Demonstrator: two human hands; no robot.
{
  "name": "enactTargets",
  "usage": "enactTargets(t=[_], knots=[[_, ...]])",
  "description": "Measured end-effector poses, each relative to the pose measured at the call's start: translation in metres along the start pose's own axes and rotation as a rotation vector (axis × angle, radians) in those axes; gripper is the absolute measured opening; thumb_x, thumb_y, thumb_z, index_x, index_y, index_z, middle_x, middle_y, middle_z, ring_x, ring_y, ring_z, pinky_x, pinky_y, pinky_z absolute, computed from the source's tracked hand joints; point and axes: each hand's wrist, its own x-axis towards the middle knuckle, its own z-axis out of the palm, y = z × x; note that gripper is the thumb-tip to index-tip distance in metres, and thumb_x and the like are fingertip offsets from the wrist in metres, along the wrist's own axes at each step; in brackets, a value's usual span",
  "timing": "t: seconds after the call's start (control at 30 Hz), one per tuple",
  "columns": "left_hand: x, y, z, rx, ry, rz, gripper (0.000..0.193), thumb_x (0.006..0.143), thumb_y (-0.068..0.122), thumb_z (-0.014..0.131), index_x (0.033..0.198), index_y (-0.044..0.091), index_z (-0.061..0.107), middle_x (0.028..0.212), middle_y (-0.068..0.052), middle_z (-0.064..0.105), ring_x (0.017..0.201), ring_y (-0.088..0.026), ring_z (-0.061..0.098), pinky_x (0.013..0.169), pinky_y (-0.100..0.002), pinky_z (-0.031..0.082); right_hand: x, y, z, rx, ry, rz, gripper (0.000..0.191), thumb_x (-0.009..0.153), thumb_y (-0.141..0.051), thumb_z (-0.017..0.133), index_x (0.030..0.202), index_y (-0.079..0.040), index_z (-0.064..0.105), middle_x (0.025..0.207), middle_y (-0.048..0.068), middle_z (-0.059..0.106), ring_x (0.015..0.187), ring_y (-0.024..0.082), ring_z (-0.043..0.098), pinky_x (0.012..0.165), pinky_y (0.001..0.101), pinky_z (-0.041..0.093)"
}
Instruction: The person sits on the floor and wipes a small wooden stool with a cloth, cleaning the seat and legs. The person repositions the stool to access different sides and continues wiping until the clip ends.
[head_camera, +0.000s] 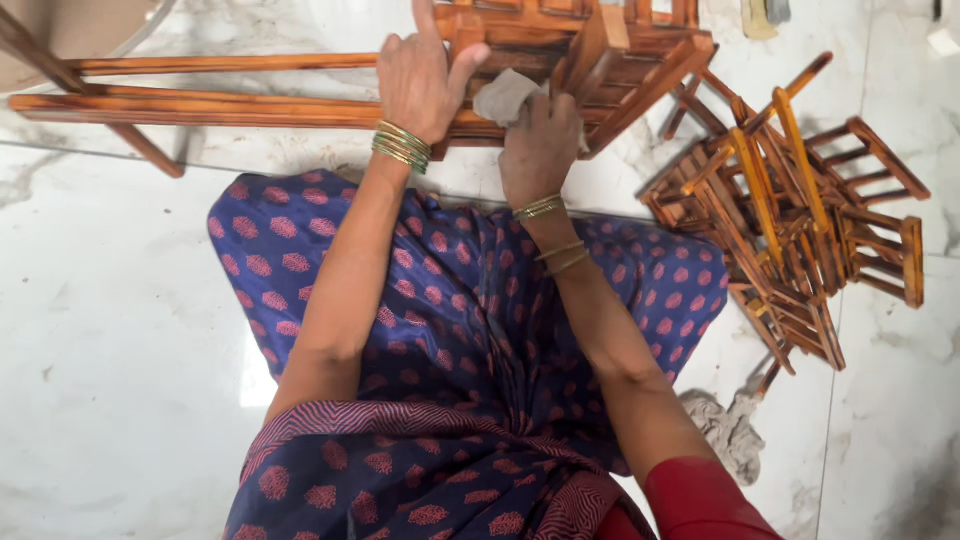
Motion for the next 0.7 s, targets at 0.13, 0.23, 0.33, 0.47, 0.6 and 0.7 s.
enactTargets(t=[0.13,0.23,0.33,0.47,0.6,0.7], knots=[[-0.004,-0.006,0.003,-0.009,-0.042,-0.033,0.08,0.11,0.059,0.057,0.144,-0.01,0.035,0.072,-0.013,0.066,0.068,-0.036,0.058,0.077,-0.047,0.042,0.003,-0.014,-0.028,0.387,-0.063,-0.081,0.037,0.078,0.005,0.06,0.113,-0.002,0.069,0.113,0.014,0.062,0.111,0.038,0.056,0.1,0.0514,0.046],[-0.003,-0.016,0.005,-0.053,-0.058,0.028,0.069,0.109,0.043,0.054,0.148,-0.01,0.035,0.075,-0.014,0.066,0.07,-0.037,0.057,0.076,-0.047,0.042,0.02,-0.01,-0.051,0.42,0.079,-0.076,0.04,0.082,0.005,0.06,0.119,-0.006,0.07,0.119,0.009,0.064,0.117,0.033,0.059,0.106,0.0476,0.047],[0.001,-0.022,0.008,0.004,0.023,0.095,0.048,0.104,0.031,0.055,0.13,-0.008,0.044,0.076,-0.014,0.066,0.07,-0.036,0.056,0.073,-0.047,0.041,0.046,-0.011,-0.046,0.316,0.21,-0.031,0.039,0.087,0.001,0.062,0.124,-0.008,0.071,0.12,0.008,0.064,0.116,0.032,0.058,0.105,0.0447,0.049],[0.008,-0.019,0.007,-0.04,-0.073,-0.073,0.045,0.111,0.044,0.052,0.101,0.001,0.058,0.07,-0.017,0.065,0.069,-0.038,0.056,0.073,-0.051,0.042,0.043,-0.03,-0.022,-0.101,-0.004,-0.174,0.022,0.081,-0.007,0.061,0.102,-0.011,0.067,0.105,0.007,0.061,0.107,0.031,0.057,0.108,0.0591,0.047],[0.005,-0.012,-0.002,0.013,-0.05,-0.031,0.048,0.109,0.042,0.054,0.08,0.005,0.061,0.075,-0.02,0.065,0.07,-0.041,0.056,0.073,-0.052,0.043,0.002,-0.024,-0.019,0.003,-0.149,0.071,0.034,0.085,-0.008,0.059,0.117,-0.003,0.066,0.115,0.015,0.062,0.109,0.039,0.057,0.079,0.0479,0.053],[0.003,-0.01,-0.006,-0.142,0.023,0.071,0.043,0.11,0.037,0.053,0.086,0.004,0.066,0.075,-0.02,0.064,0.074,-0.042,0.059,0.068,-0.052,0.042,-0.013,-0.014,-0.01,-0.035,-0.136,0.128,0.043,0.084,-0.012,0.06,0.125,0.0,0.062,0.118,0.021,0.06,0.11,0.042,0.057,0.083,0.0493,0.054]])
